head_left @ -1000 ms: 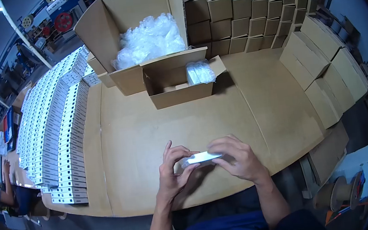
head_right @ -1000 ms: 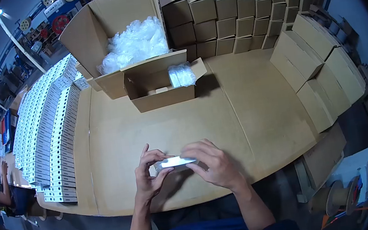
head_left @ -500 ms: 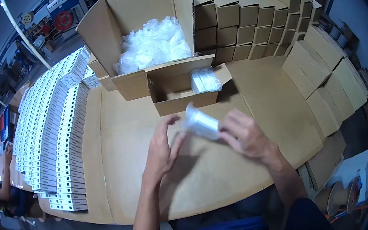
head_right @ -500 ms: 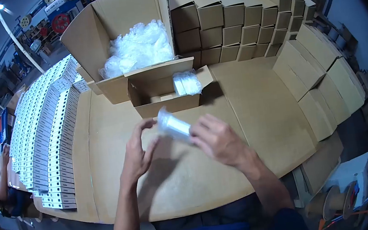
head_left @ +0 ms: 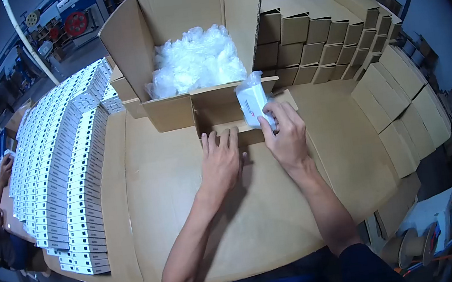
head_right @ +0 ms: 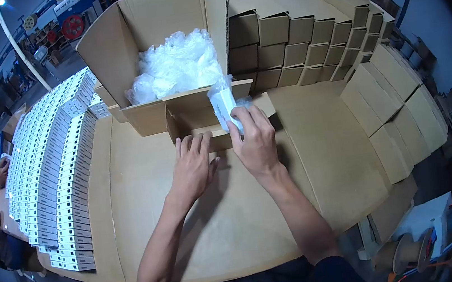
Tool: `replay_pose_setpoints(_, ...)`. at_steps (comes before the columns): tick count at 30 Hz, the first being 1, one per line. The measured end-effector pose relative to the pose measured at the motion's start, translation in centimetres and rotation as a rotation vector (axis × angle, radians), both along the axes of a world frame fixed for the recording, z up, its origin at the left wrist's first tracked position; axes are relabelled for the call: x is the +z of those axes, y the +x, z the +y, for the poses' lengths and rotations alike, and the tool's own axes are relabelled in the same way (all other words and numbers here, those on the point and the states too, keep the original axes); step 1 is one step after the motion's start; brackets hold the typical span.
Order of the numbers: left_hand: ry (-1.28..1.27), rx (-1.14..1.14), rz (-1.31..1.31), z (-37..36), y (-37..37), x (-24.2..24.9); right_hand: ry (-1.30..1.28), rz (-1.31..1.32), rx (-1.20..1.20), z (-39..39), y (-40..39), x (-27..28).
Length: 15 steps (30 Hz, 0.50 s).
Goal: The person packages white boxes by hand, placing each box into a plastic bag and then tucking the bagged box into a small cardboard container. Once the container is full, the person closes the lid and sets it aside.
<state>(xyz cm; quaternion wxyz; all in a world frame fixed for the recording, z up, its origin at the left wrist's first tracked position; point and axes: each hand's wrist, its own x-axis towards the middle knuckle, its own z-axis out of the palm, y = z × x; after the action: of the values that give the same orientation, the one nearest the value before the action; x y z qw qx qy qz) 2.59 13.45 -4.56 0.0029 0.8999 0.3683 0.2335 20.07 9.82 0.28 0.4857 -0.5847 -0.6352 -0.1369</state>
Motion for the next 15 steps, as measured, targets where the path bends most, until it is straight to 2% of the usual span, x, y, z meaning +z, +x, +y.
replay_pose_setpoints(5, -0.002, -0.01, -0.072, -0.3, 0.1, 0.0, -0.102, -0.048, -0.008, 0.9, 0.1, -1.6)
replay_pose_setpoints(8, 0.088, -0.078, -0.387, -0.9, -0.4, 2.1, -0.155, -0.047, -0.024, 1.6, 0.0, -1.8)
replay_pose_setpoints(11, 0.194, 0.211, -0.727, -0.5, -1.1, 1.1, -0.188, -0.024, -0.05, 2.1, 0.0, -2.1)
replay_pose_setpoints(12, 0.069, 0.269, -0.855, 0.0, -1.1, 1.8, -0.177, -0.024, -0.057, 2.5, 0.0, -2.4)
replay_pose_setpoints(15, -0.015, 0.251, -0.702, 2.8, -1.7, 0.3, -0.205, -0.029, -0.09, 3.1, 0.0, -3.2)
